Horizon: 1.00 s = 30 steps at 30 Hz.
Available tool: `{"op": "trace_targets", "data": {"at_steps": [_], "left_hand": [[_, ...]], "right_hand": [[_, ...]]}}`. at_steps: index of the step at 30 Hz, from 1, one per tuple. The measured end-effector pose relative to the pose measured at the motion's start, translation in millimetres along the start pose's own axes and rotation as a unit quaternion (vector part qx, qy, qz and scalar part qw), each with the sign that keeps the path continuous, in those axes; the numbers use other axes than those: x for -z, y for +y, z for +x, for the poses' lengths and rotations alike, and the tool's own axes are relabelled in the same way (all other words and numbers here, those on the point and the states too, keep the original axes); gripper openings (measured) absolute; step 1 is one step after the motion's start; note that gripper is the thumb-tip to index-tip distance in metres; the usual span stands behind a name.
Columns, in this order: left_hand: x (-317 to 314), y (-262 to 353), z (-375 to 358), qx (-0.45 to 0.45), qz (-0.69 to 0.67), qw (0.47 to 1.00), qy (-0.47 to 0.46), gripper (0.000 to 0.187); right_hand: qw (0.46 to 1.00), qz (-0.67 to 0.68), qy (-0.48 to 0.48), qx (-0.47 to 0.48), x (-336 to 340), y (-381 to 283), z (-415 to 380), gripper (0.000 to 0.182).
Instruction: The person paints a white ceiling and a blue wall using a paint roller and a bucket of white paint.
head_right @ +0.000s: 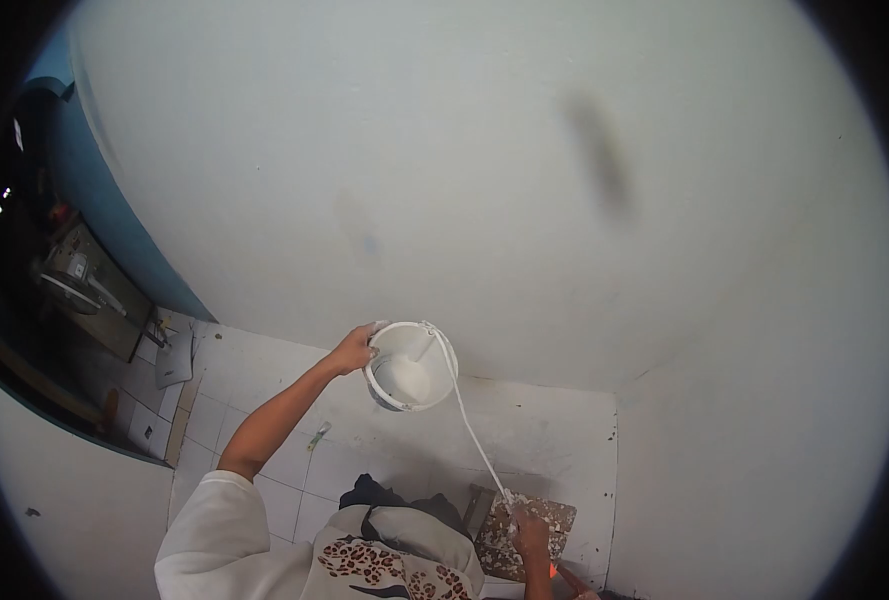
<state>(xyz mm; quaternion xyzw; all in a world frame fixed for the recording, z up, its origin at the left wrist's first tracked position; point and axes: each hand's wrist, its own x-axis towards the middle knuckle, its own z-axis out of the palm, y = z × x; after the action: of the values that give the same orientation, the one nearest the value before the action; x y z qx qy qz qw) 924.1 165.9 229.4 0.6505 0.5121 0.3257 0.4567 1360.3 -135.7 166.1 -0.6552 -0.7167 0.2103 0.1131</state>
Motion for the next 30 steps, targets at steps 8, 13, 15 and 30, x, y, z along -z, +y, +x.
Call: {"op": "trace_targets", "data": {"at_steps": [8,13,15,30], "left_hand": [[-3.2,-16.7,5.6,0.016,-0.003,0.995,0.094,0.059],[4.4,-5.2,5.5,0.022,-0.037,0.999,0.018,0.061],[2.8,-1.0,2.4,0.026,-0.045,0.999,-0.003,0.062],[0.9,6.1,1.9,0.025,-0.045,0.999,-0.003,0.063]], "right_hand": [[0.998,0.008,0.054,0.014,-8.1,23.7,-28.8,0.054],[0.999,0.012,0.02,-0.029,-5.3,14.7,-17.3,0.054],[0.998,0.047,0.042,-0.014,-5.6,10.6,-12.3,0.055],[0.998,0.013,0.062,0.025,12.7,13.2,-23.5,0.052]]}}
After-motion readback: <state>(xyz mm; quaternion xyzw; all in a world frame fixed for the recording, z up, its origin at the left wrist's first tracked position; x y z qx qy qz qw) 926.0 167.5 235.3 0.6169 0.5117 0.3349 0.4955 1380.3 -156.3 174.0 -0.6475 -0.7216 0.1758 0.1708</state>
